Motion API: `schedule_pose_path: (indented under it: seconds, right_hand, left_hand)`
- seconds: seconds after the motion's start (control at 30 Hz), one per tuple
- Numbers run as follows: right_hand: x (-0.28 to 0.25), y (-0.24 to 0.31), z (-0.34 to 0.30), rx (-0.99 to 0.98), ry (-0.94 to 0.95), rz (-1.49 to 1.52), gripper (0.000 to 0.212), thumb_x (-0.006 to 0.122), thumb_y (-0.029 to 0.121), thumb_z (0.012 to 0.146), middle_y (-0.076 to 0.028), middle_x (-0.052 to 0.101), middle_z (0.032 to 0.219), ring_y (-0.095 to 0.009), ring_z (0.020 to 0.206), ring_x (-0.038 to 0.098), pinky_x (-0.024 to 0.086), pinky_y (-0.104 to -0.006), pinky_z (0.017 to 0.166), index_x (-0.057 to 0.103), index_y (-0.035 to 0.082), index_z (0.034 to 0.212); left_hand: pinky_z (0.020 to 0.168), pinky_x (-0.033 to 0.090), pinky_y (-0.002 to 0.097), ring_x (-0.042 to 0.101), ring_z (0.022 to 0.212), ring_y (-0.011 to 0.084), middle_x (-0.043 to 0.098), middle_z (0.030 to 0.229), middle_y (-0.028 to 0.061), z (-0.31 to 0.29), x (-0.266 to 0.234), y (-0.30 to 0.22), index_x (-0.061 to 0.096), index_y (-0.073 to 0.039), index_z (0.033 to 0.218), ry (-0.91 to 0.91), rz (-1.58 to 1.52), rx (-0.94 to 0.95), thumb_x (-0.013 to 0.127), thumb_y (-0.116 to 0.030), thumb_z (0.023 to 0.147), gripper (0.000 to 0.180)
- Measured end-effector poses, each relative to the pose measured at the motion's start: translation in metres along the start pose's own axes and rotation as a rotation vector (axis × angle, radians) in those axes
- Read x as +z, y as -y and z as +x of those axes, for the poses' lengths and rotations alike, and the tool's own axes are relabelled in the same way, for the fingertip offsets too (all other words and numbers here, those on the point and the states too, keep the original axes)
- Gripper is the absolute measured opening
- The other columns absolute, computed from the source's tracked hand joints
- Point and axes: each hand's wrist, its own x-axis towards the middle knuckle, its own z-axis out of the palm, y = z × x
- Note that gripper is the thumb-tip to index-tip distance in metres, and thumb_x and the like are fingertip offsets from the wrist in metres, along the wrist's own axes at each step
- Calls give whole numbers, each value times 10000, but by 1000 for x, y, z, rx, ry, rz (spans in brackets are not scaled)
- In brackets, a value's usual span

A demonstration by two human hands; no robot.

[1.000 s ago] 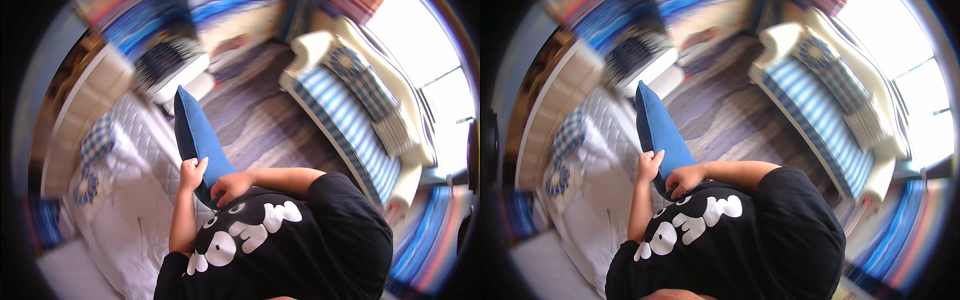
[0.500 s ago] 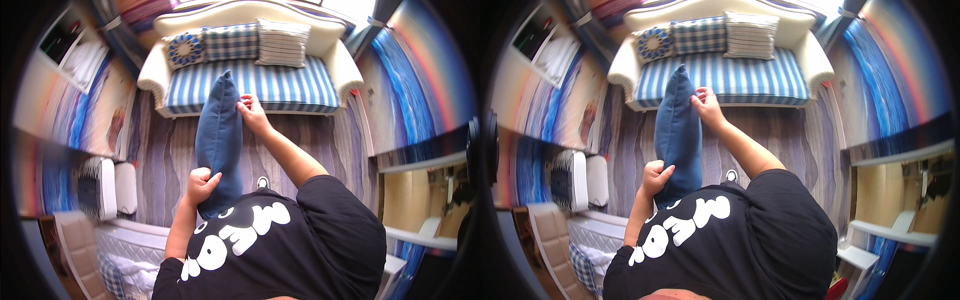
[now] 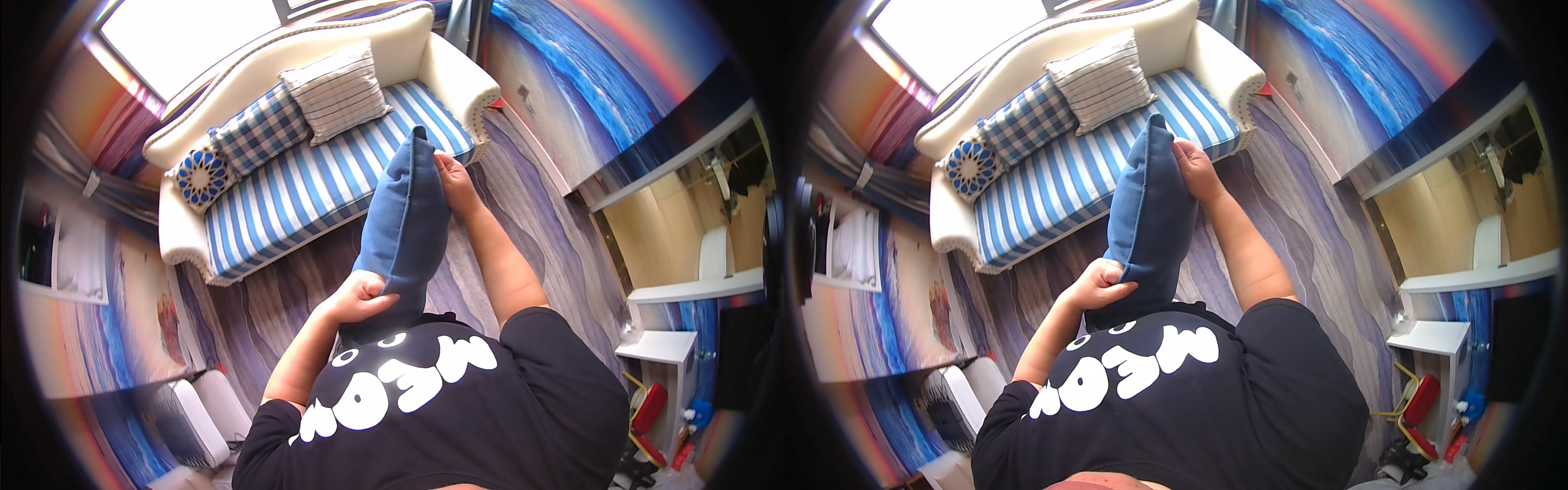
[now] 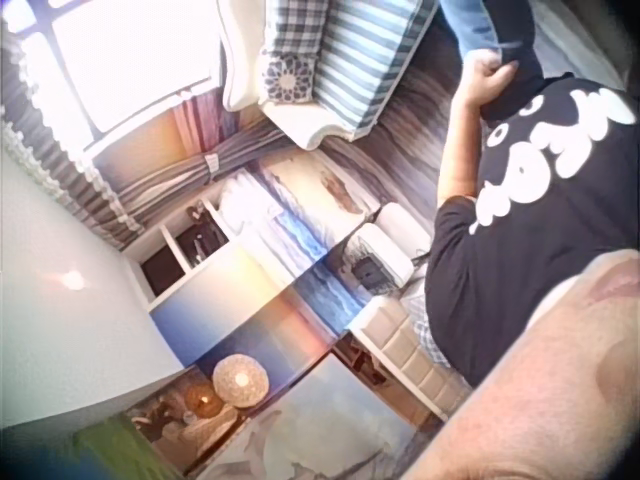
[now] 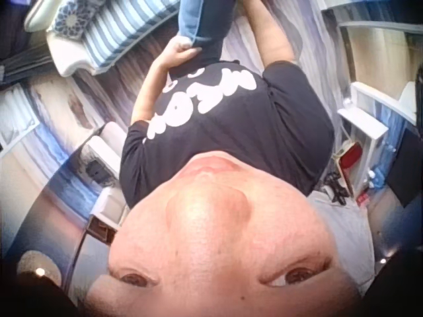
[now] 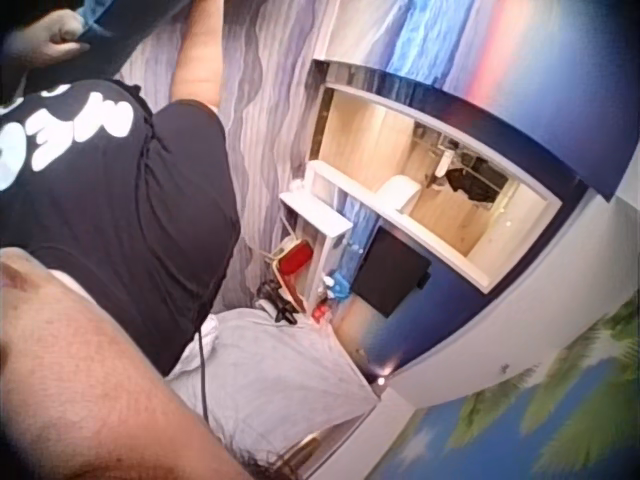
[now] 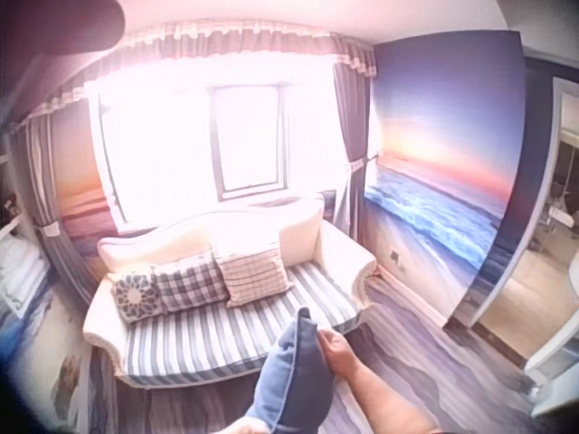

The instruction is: The person arranges several decorative pillows on a sofa, moving them from a bed and placing them in a neat row. The person then picks up a white pillow, inserts it into a pillowcase, and places the finished pillow on the sofa.

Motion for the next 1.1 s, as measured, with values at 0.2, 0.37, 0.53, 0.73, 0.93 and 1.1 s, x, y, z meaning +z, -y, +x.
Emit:
schedule_pose_path:
  seconds: [0.2,0.37,0.53,0.73,0.93,1.1]
  right_hand:
    - [0,-7,48,-251,-355,-326,339,532,268,1004,-72,569,798,-185,772,534,423,-287,759,590,-7,815]
    - [29,11,129,-601,-318,-856,206,636,213,904,-67,554,753,-249,769,549,406,-356,783,593,64,770]
    - [80,4,191,-799,67,-1188,184,689,276,820,-24,568,781,-221,848,563,369,-391,851,592,137,748]
    - [62,1,264,-687,159,-1111,223,712,330,805,-3,601,813,-205,864,584,377,-376,875,614,140,744]
    - [-15,3,335,-206,401,-1257,884,808,460,683,-82,458,1418,-294,1355,385,220,-581,1105,404,231,1435]
    - [-98,-19,384,283,526,-1583,1067,826,206,594,-97,358,1503,-354,1411,288,159,-677,1111,263,283,1497]
  left_hand:
    - [498,341,230,424,566,23,483,583,-60,43,-61,73,538,-34,614,-275,-94,-166,678,-86,842,272]
    - [835,414,311,498,965,152,525,1109,65,88,-142,105,476,-50,1232,-578,115,-114,801,-231,731,625]
    - [847,486,371,613,971,216,643,1068,106,184,-213,115,602,-24,1145,-545,60,-130,816,-218,714,519]
    - [760,507,311,638,810,151,697,929,35,232,-254,136,691,-29,996,-751,-333,-196,753,-121,828,201]
    - [903,496,341,648,958,211,675,1074,94,259,-300,158,647,5,1129,-747,-809,-309,701,-77,855,291]
    - [931,496,368,632,1031,247,649,1145,122,295,-333,185,601,16,1198,-681,-832,-283,718,-124,843,399]
